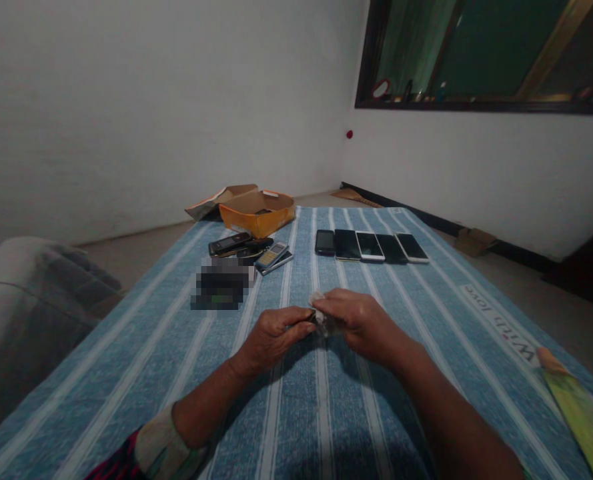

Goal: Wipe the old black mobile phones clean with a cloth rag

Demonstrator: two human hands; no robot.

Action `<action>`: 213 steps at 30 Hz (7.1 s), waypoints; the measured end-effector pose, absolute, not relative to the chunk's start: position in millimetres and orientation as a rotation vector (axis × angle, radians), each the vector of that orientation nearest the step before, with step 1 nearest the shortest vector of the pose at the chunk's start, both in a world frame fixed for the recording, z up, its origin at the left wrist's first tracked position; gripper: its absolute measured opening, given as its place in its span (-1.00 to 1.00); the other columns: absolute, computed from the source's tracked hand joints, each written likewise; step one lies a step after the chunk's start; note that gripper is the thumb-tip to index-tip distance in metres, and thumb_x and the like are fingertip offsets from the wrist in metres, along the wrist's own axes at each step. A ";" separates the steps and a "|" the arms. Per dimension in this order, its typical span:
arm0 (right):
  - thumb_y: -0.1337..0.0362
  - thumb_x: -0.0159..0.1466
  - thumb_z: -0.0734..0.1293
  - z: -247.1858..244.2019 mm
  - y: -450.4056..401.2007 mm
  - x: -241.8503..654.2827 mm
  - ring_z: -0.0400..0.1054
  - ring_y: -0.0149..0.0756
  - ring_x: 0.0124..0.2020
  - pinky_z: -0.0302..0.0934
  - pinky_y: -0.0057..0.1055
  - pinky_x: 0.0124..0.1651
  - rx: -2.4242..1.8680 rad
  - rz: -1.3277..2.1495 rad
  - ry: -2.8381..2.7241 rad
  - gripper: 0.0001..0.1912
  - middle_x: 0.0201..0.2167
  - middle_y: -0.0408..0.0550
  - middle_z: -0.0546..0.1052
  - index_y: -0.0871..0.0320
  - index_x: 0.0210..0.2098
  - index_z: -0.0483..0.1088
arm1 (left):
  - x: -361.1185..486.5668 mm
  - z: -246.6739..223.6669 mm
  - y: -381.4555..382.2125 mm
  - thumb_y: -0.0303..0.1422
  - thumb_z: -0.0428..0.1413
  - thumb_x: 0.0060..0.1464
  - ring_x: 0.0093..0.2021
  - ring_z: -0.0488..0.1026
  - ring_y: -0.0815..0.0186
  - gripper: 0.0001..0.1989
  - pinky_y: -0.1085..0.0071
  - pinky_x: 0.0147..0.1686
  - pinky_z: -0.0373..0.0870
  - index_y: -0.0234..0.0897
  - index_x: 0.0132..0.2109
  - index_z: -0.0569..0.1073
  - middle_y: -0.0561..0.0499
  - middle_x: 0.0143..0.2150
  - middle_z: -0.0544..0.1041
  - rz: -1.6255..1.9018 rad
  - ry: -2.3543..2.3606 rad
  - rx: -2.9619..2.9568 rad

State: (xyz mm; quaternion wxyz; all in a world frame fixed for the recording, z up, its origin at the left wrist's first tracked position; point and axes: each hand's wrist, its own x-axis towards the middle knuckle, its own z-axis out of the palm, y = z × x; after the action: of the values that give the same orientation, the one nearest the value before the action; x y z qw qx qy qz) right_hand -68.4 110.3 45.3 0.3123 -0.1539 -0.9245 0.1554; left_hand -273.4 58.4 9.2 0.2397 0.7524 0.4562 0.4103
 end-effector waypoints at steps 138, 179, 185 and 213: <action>0.40 0.00 0.47 20.2 119.7 -80.7 0.52 -0.18 -0.14 0.35 -0.16 0.03 -0.614 1.279 -1.658 -0.59 -0.18 -0.07 0.63 0.01 -0.13 0.58 | -278.7 15.1 61.6 -0.14 0.30 -0.02 -0.15 0.51 0.09 -0.71 0.08 -0.01 0.39 -0.25 -0.23 0.65 -0.14 -0.19 0.63 1.273 1.110 1.480; 0.45 0.06 0.30 -0.1 128.5 -77.7 0.47 -0.29 -0.30 0.30 -0.40 -0.20 -0.675 1.187 -1.973 -0.67 -0.35 -0.17 0.61 0.11 -0.23 0.58 | -280.2 16.9 62.1 -0.14 0.31 -0.04 -0.18 0.50 0.08 -0.71 0.09 -0.04 0.38 -0.29 -0.27 0.66 -0.17 -0.23 0.62 1.263 1.136 1.440; 0.43 0.11 0.35 27.1 116.8 -76.7 0.49 -0.26 -0.18 0.32 -0.34 -0.10 -0.605 0.928 -2.022 -0.57 -0.19 -0.09 0.60 0.06 -0.02 0.50 | -276.1 18.2 60.6 -0.14 0.32 -0.05 -0.17 0.50 0.10 -0.71 0.09 -0.03 0.38 -0.26 -0.26 0.66 -0.13 -0.22 0.62 1.249 1.110 1.415; 0.43 -0.01 0.37 -4.7 131.3 -78.3 0.40 -0.33 -0.39 0.22 -0.44 -0.30 -0.758 1.222 -1.997 -0.80 -0.46 -0.19 0.54 0.16 -0.37 0.56 | -283.3 12.1 65.9 -0.13 0.30 -0.03 -0.16 0.50 0.09 -0.70 0.15 -0.09 0.39 -0.27 -0.25 0.66 -0.17 -0.20 0.63 1.208 1.075 1.485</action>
State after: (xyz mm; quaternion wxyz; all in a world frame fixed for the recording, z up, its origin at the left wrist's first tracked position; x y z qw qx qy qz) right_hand -78.3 131.3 -4.7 0.3340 -0.2903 -0.7650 0.4681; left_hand -283.3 65.9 12.1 0.4556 0.6020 0.4360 0.4898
